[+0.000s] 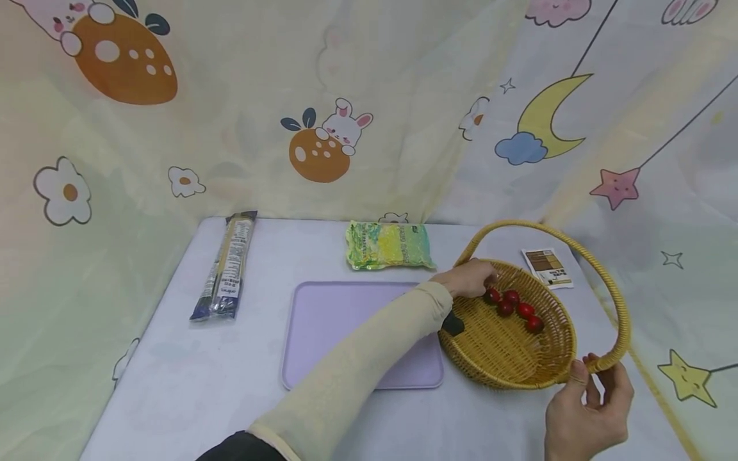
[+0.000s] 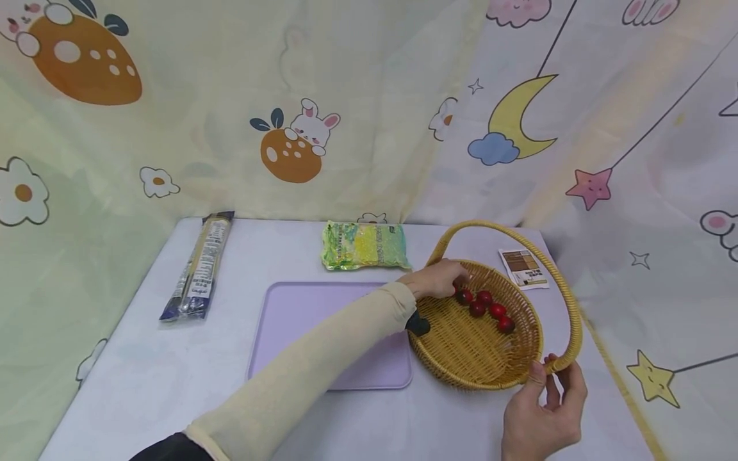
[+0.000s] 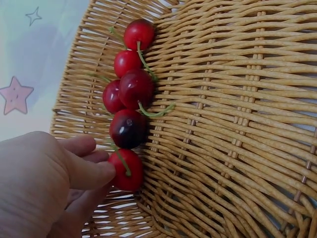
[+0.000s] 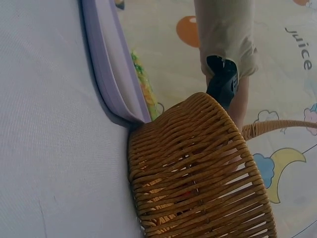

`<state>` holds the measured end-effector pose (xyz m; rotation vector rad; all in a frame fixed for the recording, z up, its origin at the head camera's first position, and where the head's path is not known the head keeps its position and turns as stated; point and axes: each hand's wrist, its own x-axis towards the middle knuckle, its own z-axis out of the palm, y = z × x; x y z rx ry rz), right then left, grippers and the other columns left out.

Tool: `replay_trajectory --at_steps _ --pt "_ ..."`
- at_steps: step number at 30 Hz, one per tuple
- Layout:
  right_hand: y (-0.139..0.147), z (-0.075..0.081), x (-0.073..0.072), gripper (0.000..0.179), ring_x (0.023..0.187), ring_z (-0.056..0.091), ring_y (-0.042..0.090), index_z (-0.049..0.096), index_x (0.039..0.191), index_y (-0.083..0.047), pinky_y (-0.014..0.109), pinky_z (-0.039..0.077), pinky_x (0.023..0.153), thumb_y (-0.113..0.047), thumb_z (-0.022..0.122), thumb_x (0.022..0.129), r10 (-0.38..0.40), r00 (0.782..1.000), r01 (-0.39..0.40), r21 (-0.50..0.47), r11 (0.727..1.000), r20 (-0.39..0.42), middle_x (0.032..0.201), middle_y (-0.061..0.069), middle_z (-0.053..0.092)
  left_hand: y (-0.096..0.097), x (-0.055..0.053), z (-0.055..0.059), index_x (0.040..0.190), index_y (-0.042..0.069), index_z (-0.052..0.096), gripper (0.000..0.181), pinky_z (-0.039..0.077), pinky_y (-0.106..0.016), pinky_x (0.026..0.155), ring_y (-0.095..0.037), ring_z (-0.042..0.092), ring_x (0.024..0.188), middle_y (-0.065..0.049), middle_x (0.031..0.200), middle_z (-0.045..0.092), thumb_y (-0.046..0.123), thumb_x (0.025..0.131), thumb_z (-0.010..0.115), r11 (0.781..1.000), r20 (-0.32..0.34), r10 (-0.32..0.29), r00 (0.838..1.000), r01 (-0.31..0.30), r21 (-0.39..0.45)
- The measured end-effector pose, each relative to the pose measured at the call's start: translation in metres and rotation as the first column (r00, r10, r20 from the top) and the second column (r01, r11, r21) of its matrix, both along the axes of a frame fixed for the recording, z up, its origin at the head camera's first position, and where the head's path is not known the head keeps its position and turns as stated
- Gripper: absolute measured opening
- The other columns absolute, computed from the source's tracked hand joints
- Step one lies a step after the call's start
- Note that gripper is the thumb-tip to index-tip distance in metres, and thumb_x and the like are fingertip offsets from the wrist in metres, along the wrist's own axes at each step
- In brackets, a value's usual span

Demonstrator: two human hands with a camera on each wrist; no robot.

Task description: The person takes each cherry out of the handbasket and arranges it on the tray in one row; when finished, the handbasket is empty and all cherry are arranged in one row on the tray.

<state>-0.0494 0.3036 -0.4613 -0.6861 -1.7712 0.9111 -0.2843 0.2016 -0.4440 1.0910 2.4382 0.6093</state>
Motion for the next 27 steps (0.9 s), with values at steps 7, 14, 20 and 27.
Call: replay_trajectory --at_steps 7,14,20,27 --pt "-0.002 0.003 -0.001 0.041 0.118 0.063 0.008 0.063 0.141 -0.018 0.017 0.053 0.100 -0.012 0.068 0.100 0.000 1.000 0.000 0.002 1.000 -0.013 0.116 -0.028 0.056 -0.001 0.001 0.003 0.130 0.012 0.073 0.034 0.049 -0.015 0.088 -0.010 0.065 0.116 0.001 0.128 0.072 -0.002 0.103 0.057 0.999 -0.111 -0.041 0.993 0.039 -0.022" --pt "-0.004 0.003 -0.001 0.041 0.118 0.063 0.007 0.063 0.141 -0.019 0.017 0.053 0.100 -0.011 0.067 0.101 -0.003 1.000 0.003 -0.009 1.000 -0.003 0.116 -0.027 0.056 0.000 0.003 -0.001 0.118 0.014 0.078 0.022 0.051 -0.014 0.087 -0.008 0.067 0.109 0.004 0.118 0.075 0.007 0.100 0.069 0.996 -0.226 -0.068 0.972 0.052 -0.075" --pt "-0.006 0.002 -0.001 0.040 0.118 0.064 0.009 0.064 0.140 -0.018 0.017 0.053 0.099 -0.013 0.068 0.100 0.004 1.000 -0.005 -0.038 0.999 -0.027 0.116 -0.024 0.058 -0.004 0.002 -0.002 0.118 0.015 0.079 0.022 0.051 -0.014 0.087 -0.008 0.067 0.110 0.004 0.117 0.075 0.009 0.097 0.074 0.999 -0.189 -0.051 0.981 0.047 -0.022" --pt "-0.011 0.009 0.000 0.040 0.116 0.064 0.009 0.065 0.138 -0.017 0.017 0.053 0.098 -0.020 0.069 0.099 -0.011 0.999 0.009 -0.047 0.999 -0.051 0.115 -0.024 0.060 -0.011 0.007 0.011 0.128 0.013 0.075 0.033 0.051 -0.012 0.088 -0.006 0.068 0.114 0.003 0.125 0.075 0.012 0.095 0.078 0.996 -0.085 -0.015 0.996 0.022 0.081"
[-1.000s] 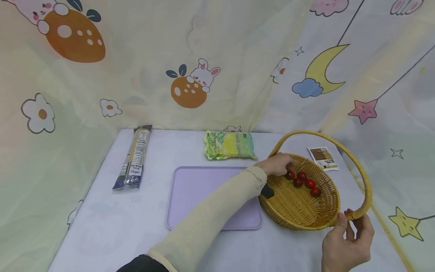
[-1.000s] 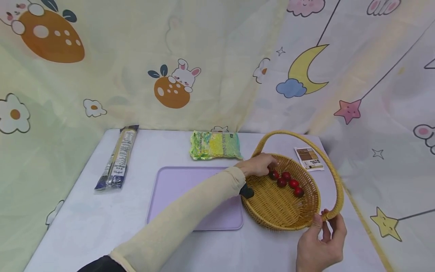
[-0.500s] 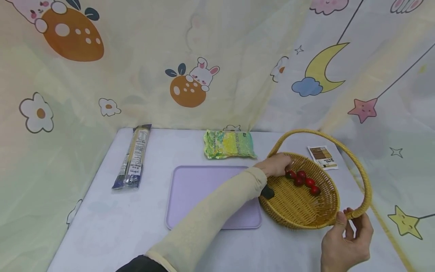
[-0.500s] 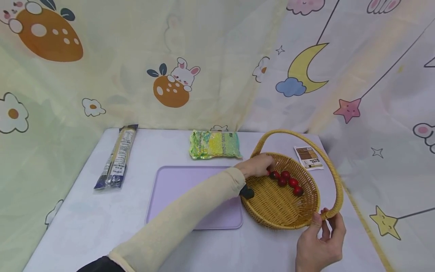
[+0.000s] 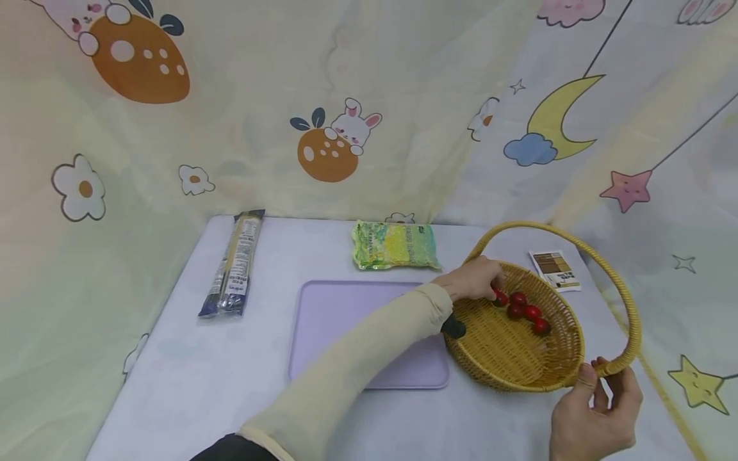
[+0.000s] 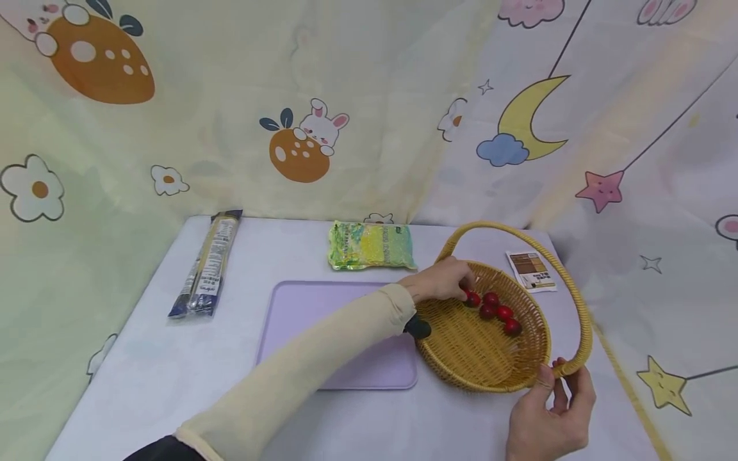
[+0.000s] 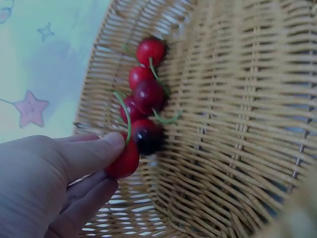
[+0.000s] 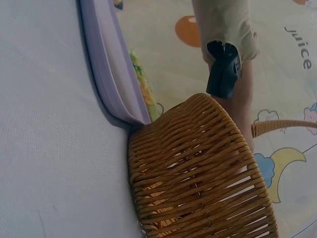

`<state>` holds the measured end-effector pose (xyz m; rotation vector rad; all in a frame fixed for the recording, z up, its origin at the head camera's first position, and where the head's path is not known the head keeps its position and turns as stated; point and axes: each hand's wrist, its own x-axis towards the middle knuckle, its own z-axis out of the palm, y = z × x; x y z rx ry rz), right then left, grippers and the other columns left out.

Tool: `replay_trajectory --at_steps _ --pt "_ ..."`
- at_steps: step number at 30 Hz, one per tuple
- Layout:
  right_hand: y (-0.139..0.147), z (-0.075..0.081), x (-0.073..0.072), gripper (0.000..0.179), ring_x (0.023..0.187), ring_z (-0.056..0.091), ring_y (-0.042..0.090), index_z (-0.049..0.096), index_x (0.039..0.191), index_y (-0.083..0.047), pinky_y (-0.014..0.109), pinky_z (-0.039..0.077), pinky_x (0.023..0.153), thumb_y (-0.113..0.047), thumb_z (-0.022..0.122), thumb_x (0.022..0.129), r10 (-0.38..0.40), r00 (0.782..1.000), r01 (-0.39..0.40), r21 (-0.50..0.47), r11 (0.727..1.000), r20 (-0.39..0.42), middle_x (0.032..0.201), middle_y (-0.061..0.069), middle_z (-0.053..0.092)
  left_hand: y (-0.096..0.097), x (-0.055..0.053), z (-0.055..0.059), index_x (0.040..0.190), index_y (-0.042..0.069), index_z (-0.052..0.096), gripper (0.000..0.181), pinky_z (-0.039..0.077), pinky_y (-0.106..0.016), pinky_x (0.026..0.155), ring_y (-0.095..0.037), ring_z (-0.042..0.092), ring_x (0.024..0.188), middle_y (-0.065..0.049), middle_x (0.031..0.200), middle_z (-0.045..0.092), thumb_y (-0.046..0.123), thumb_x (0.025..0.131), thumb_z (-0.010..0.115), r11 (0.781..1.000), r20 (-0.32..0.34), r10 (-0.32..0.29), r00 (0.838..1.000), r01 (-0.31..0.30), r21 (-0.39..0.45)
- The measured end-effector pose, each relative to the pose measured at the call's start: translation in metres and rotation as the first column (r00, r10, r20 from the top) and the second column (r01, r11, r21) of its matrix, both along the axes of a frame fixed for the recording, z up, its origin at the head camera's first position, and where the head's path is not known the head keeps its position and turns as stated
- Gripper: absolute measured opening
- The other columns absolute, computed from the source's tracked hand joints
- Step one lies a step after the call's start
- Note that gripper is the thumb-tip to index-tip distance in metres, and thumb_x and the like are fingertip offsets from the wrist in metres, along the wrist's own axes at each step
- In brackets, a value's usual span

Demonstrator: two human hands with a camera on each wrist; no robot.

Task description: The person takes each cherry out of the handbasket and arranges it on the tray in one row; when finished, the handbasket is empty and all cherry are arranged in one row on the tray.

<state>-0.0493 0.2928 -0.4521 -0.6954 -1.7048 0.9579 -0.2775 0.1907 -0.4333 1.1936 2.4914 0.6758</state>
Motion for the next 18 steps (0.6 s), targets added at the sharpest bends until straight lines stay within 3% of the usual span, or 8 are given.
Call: replay_trajectory --at_steps 4,11,18 --pt "-0.003 0.003 0.002 0.042 0.118 0.064 0.007 0.064 0.140 -0.016 0.017 0.053 0.100 -0.024 0.067 0.100 -0.012 1.000 0.012 0.021 1.000 0.025 0.117 -0.027 0.057 -0.011 0.006 0.010 0.123 0.013 0.078 0.028 0.051 -0.011 0.084 -0.004 0.069 0.107 0.004 0.121 0.076 0.015 0.096 0.078 0.998 0.034 -0.033 0.999 0.031 0.053" --pt "0.000 0.000 0.000 0.042 0.117 0.063 0.006 0.064 0.140 -0.016 0.017 0.053 0.099 -0.025 0.067 0.099 -0.010 1.000 0.009 0.021 1.000 0.028 0.116 -0.027 0.057 -0.047 0.004 0.022 0.116 0.012 0.081 0.023 0.050 -0.008 0.082 0.002 0.070 0.096 0.005 0.110 0.079 0.018 0.094 0.079 0.986 0.068 -0.079 0.995 0.068 0.153" --pt "-0.004 0.003 0.001 0.044 0.118 0.063 0.006 0.063 0.141 -0.015 0.017 0.053 0.100 -0.028 0.067 0.099 -0.012 1.000 0.012 0.012 1.000 0.026 0.116 -0.026 0.057 -0.090 0.005 0.031 0.114 0.010 0.081 0.022 0.051 -0.008 0.080 0.005 0.070 0.091 0.006 0.105 0.080 0.019 0.095 0.079 0.974 0.080 -0.063 0.995 0.043 0.223"
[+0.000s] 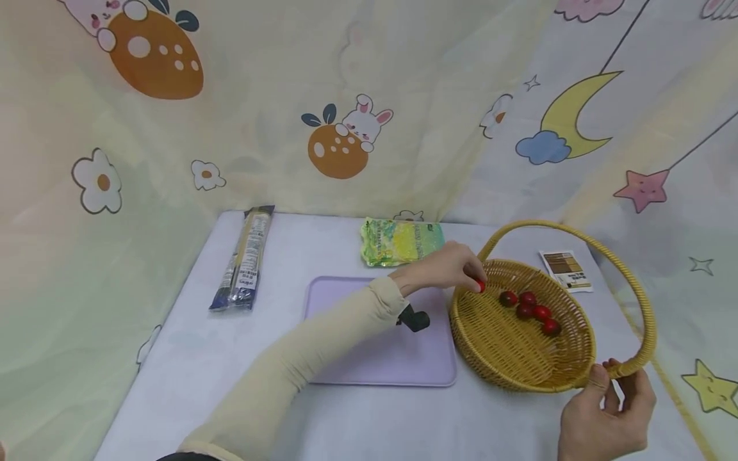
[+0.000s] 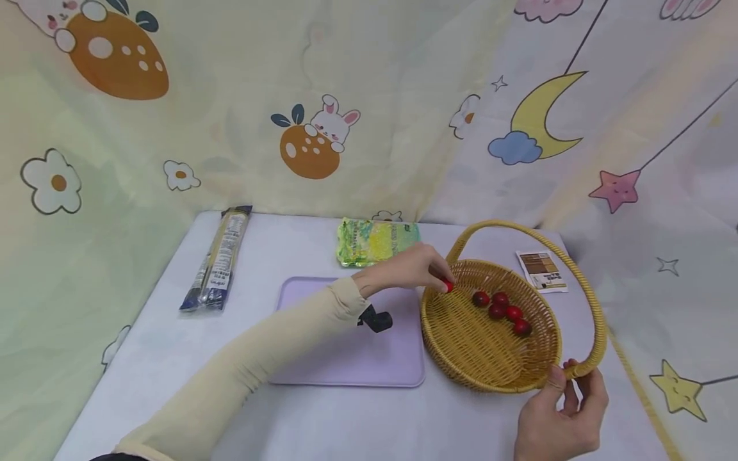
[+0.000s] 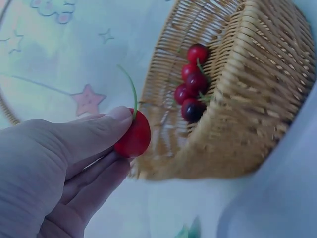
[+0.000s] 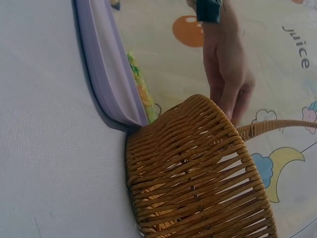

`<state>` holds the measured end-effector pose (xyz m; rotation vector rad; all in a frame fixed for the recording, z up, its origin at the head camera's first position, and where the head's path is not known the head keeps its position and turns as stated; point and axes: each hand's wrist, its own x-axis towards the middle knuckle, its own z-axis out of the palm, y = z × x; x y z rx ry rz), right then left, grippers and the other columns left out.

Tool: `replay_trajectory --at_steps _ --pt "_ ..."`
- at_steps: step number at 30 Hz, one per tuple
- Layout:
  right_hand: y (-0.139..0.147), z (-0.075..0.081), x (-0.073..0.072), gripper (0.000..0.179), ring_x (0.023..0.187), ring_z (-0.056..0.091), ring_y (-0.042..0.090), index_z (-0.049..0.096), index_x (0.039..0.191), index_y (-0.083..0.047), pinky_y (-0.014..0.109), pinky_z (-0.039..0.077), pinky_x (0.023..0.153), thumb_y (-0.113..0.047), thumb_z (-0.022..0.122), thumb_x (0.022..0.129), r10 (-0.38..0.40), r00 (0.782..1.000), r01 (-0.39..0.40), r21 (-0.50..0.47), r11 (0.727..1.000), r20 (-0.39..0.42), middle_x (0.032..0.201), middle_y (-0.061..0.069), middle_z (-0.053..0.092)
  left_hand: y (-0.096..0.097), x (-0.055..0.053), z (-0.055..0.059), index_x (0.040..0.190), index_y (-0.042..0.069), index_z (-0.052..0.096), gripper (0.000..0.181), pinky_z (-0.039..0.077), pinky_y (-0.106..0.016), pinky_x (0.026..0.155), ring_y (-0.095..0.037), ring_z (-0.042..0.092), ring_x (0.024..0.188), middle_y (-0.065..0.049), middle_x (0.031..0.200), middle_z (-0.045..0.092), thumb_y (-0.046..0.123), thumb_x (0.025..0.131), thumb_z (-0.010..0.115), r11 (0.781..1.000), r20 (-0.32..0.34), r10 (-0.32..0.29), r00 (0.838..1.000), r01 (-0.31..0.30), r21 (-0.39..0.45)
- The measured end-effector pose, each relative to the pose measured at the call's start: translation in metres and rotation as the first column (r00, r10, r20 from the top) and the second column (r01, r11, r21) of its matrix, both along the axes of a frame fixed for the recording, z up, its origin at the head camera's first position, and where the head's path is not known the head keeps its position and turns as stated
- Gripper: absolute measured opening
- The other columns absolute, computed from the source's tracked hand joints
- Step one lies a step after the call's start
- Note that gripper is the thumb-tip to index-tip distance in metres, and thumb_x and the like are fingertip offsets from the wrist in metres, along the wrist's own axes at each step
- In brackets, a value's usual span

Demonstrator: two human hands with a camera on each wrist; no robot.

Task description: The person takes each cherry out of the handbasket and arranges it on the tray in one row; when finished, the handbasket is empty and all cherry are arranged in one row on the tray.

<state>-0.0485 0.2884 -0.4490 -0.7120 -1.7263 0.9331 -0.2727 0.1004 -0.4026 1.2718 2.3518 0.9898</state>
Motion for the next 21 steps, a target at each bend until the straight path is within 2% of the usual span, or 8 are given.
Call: replay_trajectory --at_steps 6,14,21 --pt "-0.004 0.005 0.001 0.044 0.117 0.062 0.004 0.063 0.142 -0.017 0.017 0.053 0.100 -0.030 0.067 0.099 -0.005 1.000 0.005 -0.013 1.000 0.013 0.115 -0.026 0.056 -0.052 0.007 0.001 0.111 0.009 0.082 0.019 0.055 -0.014 0.081 0.002 0.071 0.093 0.005 0.103 0.080 0.015 0.093 0.081 0.998 0.048 0.031 0.998 -0.033 0.051" --pt "-0.006 0.006 0.001 0.046 0.116 0.060 0.002 0.064 0.141 -0.017 0.017 0.052 0.100 -0.034 0.067 0.099 -0.028 0.999 0.030 -0.063 0.998 0.032 0.112 -0.026 0.056 -0.123 0.025 -0.007 0.111 0.012 0.083 0.019 0.057 -0.022 0.088 -0.005 0.074 0.102 0.007 0.101 0.080 0.015 0.092 0.081 0.986 0.079 0.155 0.985 -0.158 0.045" --pt "-0.003 0.004 0.000 0.045 0.116 0.062 0.003 0.064 0.141 -0.017 0.017 0.053 0.100 -0.033 0.068 0.099 -0.011 1.000 0.011 -0.036 0.999 0.011 0.113 -0.026 0.056 -0.170 0.044 -0.018 0.109 0.016 0.084 0.018 0.060 -0.031 0.090 -0.007 0.075 0.105 0.010 0.102 0.080 0.019 0.092 0.082 0.970 0.040 0.239 0.970 -0.241 0.038"
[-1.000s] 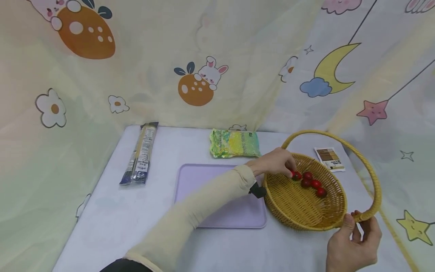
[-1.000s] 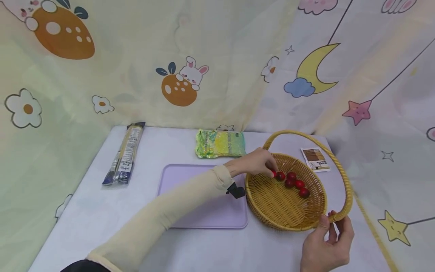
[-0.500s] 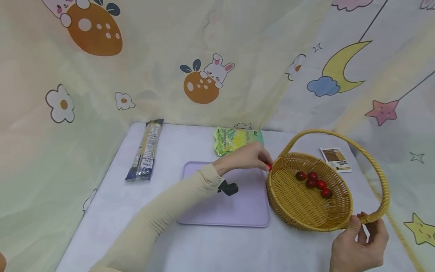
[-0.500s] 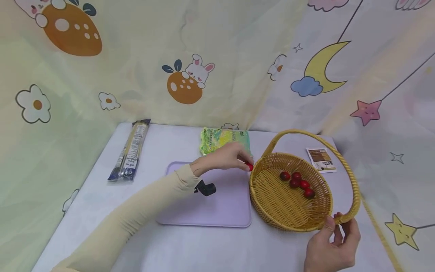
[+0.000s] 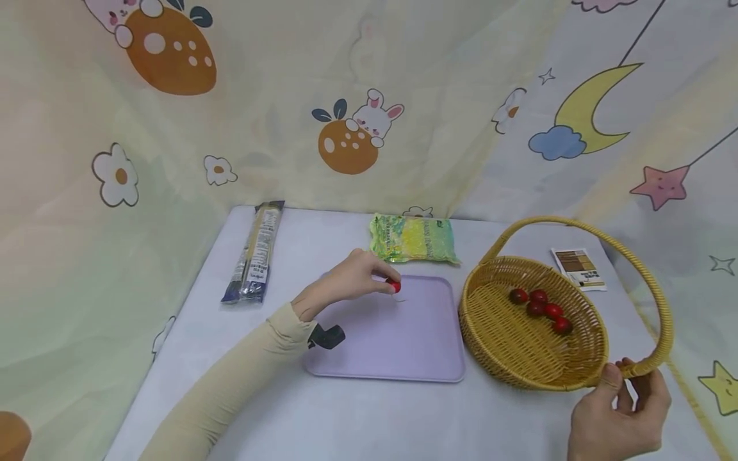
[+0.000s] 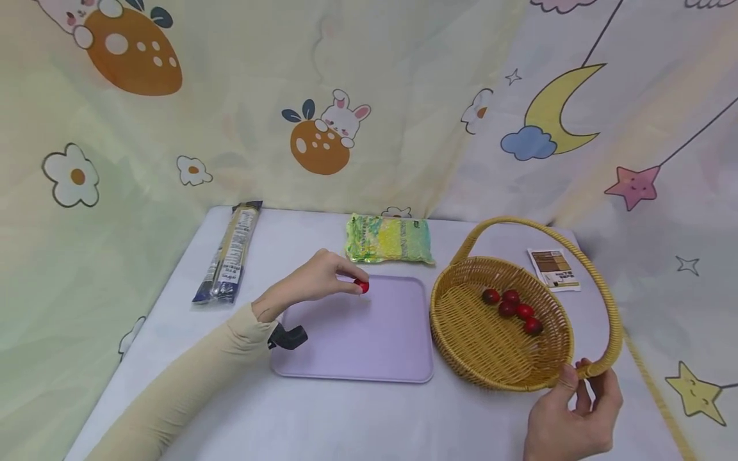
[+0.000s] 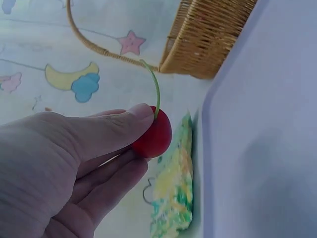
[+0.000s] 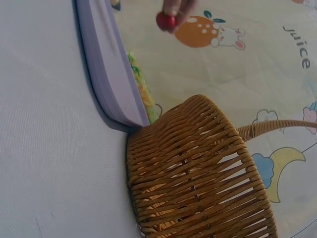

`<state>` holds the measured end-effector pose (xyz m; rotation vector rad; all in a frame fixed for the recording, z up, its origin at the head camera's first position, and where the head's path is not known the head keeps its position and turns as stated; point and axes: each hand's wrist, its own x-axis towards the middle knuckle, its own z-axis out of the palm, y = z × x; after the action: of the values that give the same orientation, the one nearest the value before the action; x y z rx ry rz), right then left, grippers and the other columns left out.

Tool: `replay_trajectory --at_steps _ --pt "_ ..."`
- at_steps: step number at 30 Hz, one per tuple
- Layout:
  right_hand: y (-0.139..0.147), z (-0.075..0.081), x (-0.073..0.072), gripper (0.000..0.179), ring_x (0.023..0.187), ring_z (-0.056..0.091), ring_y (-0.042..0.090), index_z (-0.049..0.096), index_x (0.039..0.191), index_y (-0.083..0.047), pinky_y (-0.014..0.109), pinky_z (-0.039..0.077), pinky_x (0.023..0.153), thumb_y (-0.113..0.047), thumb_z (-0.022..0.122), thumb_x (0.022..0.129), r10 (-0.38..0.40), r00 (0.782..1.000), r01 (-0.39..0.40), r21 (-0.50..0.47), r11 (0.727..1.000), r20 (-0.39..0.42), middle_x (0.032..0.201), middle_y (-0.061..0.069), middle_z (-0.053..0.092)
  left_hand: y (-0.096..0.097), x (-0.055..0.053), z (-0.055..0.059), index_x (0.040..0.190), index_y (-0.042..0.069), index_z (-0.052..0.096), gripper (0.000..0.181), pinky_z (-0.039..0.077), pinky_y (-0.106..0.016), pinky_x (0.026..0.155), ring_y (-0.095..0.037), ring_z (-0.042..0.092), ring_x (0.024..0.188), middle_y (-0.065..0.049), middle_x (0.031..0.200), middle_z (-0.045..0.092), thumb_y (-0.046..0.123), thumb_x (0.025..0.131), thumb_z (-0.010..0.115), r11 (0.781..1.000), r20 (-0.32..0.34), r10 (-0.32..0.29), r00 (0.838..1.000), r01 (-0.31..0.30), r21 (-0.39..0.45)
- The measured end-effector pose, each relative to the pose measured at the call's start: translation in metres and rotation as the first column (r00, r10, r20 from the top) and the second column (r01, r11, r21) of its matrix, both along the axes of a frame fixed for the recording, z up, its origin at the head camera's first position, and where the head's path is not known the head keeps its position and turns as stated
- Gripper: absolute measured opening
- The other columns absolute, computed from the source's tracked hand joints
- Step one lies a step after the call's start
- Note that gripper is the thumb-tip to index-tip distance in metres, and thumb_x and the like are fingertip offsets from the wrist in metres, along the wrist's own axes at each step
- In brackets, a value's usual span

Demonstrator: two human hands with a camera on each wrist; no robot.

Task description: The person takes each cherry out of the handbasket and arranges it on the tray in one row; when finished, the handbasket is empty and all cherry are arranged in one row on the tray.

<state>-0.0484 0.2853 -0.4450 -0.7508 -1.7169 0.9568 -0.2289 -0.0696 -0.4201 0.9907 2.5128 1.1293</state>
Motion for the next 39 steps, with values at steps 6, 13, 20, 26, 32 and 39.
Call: replay_trajectory --at_steps 6,13,20,26,32,39 --pt "0.003 -0.003 -0.001 0.046 0.118 0.060 0.001 0.063 0.142 -0.018 0.017 0.052 0.102 -0.034 0.065 0.099 -0.014 0.999 0.014 -0.006 1.000 0.031 0.114 -0.028 0.054 -0.035 0.015 -0.011 0.107 0.012 0.084 0.019 0.061 -0.039 0.091 -0.010 0.075 0.103 0.010 0.099 0.081 0.019 0.090 0.083 0.998 0.003 0.061 0.998 -0.061 0.004" --pt "0.002 0.000 -0.001 0.044 0.117 0.061 0.003 0.065 0.139 -0.015 0.018 0.053 0.101 -0.030 0.069 0.098 0.009 1.000 -0.009 0.010 1.000 -0.008 0.114 -0.027 0.057 -0.075 0.035 -0.030 0.107 0.014 0.084 0.019 0.058 -0.027 0.082 -0.005 0.073 0.094 0.011 0.099 0.081 0.019 0.088 0.085 0.989 0.022 0.148 0.989 -0.147 -0.030" --pt "0.000 0.001 0.000 0.045 0.117 0.061 0.002 0.064 0.141 -0.016 0.017 0.052 0.101 -0.033 0.065 0.100 -0.010 1.000 0.010 0.013 1.000 0.025 0.114 -0.029 0.053 -0.097 0.049 -0.045 0.107 0.013 0.084 0.021 0.058 -0.024 0.081 -0.008 0.074 0.095 0.005 0.099 0.081 0.016 0.086 0.086 0.985 0.023 0.168 0.985 -0.167 -0.028" --pt "-0.003 0.005 0.001 0.045 0.117 0.062 0.002 0.064 0.140 -0.016 0.017 0.052 0.101 -0.034 0.067 0.099 -0.016 1.000 0.017 -0.022 1.000 0.020 0.112 -0.027 0.054 -0.103 0.057 -0.053 0.107 0.012 0.084 0.021 0.058 -0.023 0.082 -0.011 0.075 0.099 0.003 0.100 0.081 0.015 0.086 0.086 0.979 0.045 0.196 0.980 -0.192 -0.067" --pt "-0.003 0.005 0.001 0.044 0.117 0.061 0.003 0.063 0.141 -0.016 0.017 0.052 0.101 -0.030 0.065 0.100 -0.003 1.000 0.003 0.002 1.000 0.021 0.114 -0.027 0.054 -0.105 0.058 -0.056 0.108 0.012 0.084 0.022 0.058 -0.028 0.087 -0.015 0.074 0.104 0.000 0.106 0.081 0.013 0.086 0.086 0.973 0.015 0.213 0.977 -0.210 -0.096" --pt "-0.004 0.005 0.000 0.044 0.118 0.060 0.002 0.063 0.142 -0.016 0.018 0.051 0.104 -0.029 0.064 0.100 -0.017 0.999 0.018 -0.022 1.000 0.047 0.115 -0.027 0.054 -0.106 0.058 -0.053 0.110 0.012 0.084 0.024 0.059 -0.031 0.087 -0.016 0.074 0.105 -0.002 0.109 0.081 0.010 0.085 0.085 0.969 0.006 0.215 0.977 -0.213 -0.122"
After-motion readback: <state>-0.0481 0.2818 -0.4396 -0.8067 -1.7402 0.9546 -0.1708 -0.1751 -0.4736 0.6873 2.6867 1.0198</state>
